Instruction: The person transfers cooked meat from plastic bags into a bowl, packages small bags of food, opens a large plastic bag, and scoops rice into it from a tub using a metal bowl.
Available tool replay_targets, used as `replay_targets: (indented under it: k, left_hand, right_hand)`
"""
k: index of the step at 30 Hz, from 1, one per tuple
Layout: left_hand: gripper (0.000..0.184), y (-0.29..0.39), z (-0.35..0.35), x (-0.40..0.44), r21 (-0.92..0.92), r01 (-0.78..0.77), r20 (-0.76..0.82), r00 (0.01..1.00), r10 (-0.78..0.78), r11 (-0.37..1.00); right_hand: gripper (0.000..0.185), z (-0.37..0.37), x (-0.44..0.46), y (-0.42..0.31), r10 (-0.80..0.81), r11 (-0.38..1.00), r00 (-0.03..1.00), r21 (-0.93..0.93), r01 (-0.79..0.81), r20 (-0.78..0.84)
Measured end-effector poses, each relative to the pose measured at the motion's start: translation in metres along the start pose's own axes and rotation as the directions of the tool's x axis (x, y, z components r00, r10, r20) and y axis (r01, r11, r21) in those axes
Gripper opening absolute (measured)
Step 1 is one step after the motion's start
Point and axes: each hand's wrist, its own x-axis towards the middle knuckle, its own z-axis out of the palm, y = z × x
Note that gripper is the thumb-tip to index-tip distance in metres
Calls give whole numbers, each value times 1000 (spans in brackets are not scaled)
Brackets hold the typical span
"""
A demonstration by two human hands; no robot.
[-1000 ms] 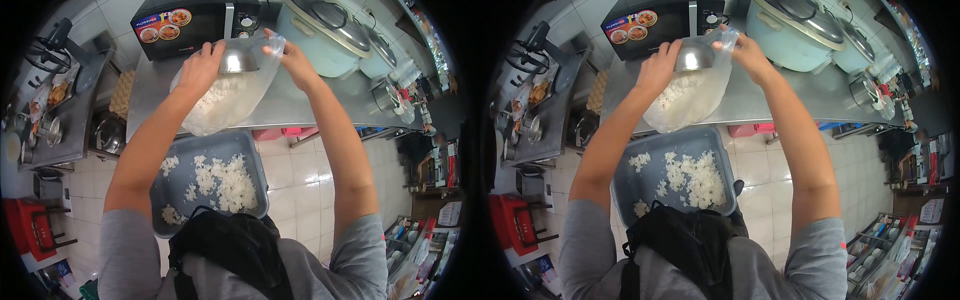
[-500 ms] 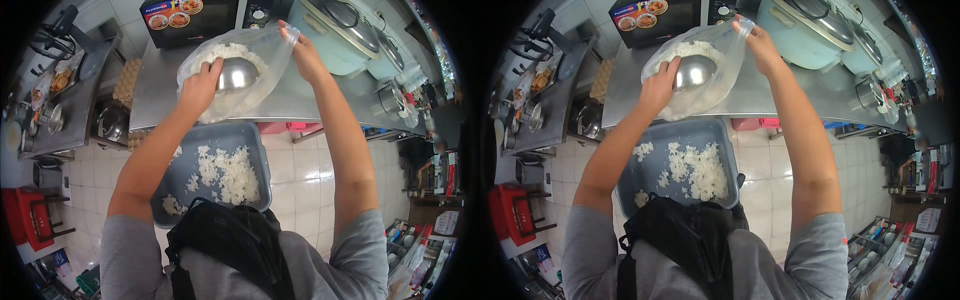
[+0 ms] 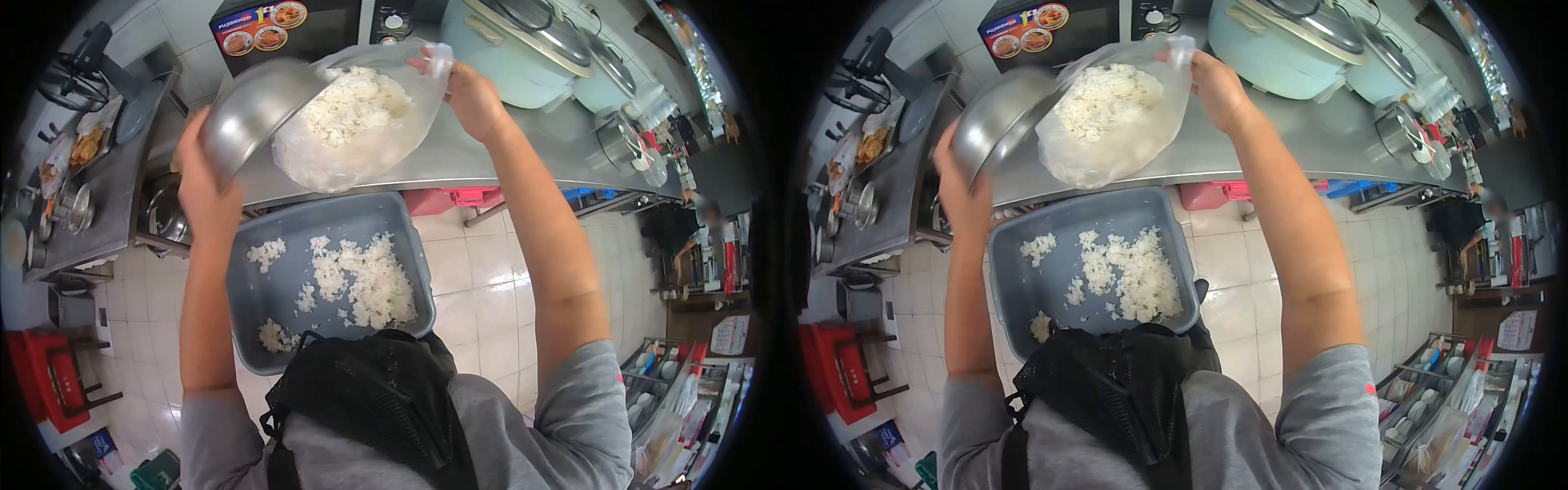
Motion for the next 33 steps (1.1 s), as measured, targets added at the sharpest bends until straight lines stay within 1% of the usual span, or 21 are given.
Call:
replay_targets:
  k: [2, 3, 4, 5, 6, 8, 11, 14, 15, 16, 18, 19, 22, 23, 25, 26, 28, 30, 31, 32, 33]
  left_hand:
    - [67, -23, -15, -51, -107, 38, -29, 999, -41, 994]
    - [70, -45, -16, -84, -31, 44, 37, 998, -43, 999]
    - [74, -66, -17, -116, 45, 47, 108, 993, -52, 998]
    - [73, -76, -20, -140, 160, 111, 260, 954, -150, 981]
    - [72, -85, -20, -161, 280, 148, 398, 881, -255, 948]
    - [73, -123, -9, -198, 395, 239, 410, 818, -404, 887]
    - [75, -125, 13, -216, 547, 235, 291, 847, -445, 804]
    - [76, -135, 56, -256, 686, 213, 388, 702, -597, 696]
    - [75, -115, 63, -259, 674, 268, 389, 664, -638, 689]
    - [75, -110, 67, -269, 575, 231, 503, 656, -562, 785]
    - [76, -109, 72, -289, 352, 162, 689, 622, -372, 922]
    - [76, -91, 67, -276, 338, 114, 789, 507, -348, 934]
    - [74, -104, 48, -254, 174, 42, 832, 528, -170, 984]
    - [68, -125, 51, -256, 185, 134, 764, 604, -228, 974]
    - [65, -116, 51, -233, 268, 205, 559, 762, -325, 941]
    - [63, -112, 53, -225, 297, 251, 437, 822, -365, 921]
    - [62, -134, 99, -283, 374, 261, 534, 724, -437, 890]
    - [64, -129, 114, -299, 388, 250, 588, 674, -447, 887]
    - [65, -111, 118, -303, 254, 156, 666, 688, -289, 955]
    - [64, -101, 113, -301, 221, 155, 758, 594, -270, 963]
    - [63, -65, 98, -268, 190, 161, 835, 492, -246, 969]
  right_hand:
    - [51, 2, -7, -1, -20, 997, 998, 71, 16, 61]
    - [54, 5, -7, 4, -18, 991, 999, 133, 12, 43]
    - [55, 9, -10, 2, -22, 994, 999, 107, 18, 40]
    - [55, 12, -14, 0, -28, 997, 999, 76, 25, 36]
    - [56, 14, -17, -1, -29, 999, 999, 43, 28, 30]
    - [52, 17, -24, 0, -29, 1000, 999, -2, 29, -19]
    - [46, 28, -39, -5, -27, 1000, 992, -14, 26, -126]
    - [40, 21, -31, 14, -21, 1000, 991, 12, 23, -131]
    - [40, 25, -36, 11, -10, 999, 993, 34, 15, -122]
    - [39, 27, -39, 7, 0, 998, 995, 61, 7, -105]
    - [38, 27, -43, 1, 27, 998, 992, 56, -20, -124]
    - [37, 27, -45, -1, 42, 998, 990, 60, -35, -131]
    - [37, 23, -48, -3, 24, 999, 991, 45, -18, -133]
    - [38, 21, -49, -2, 28, 999, 990, 20, -25, -137]
    - [39, 16, -47, 0, 32, 999, 988, -33, -38, -148]
    - [41, 14, -46, 0, 43, 998, 988, -28, -48, -151]
    - [45, 12, -43, 4, 63, 998, 987, -10, -66, -150]
    - [46, 18, -38, 13, 97, 995, 973, 14, -96, -209]
    - [47, 20, -37, 14, 113, 994, 965, 30, -109, -238]
    - [47, 20, -38, 16, 118, 992, 964, -14, -125, -240]
    - [47, 20, -41, 15, 123, 988, 963, -57, -141, -240]
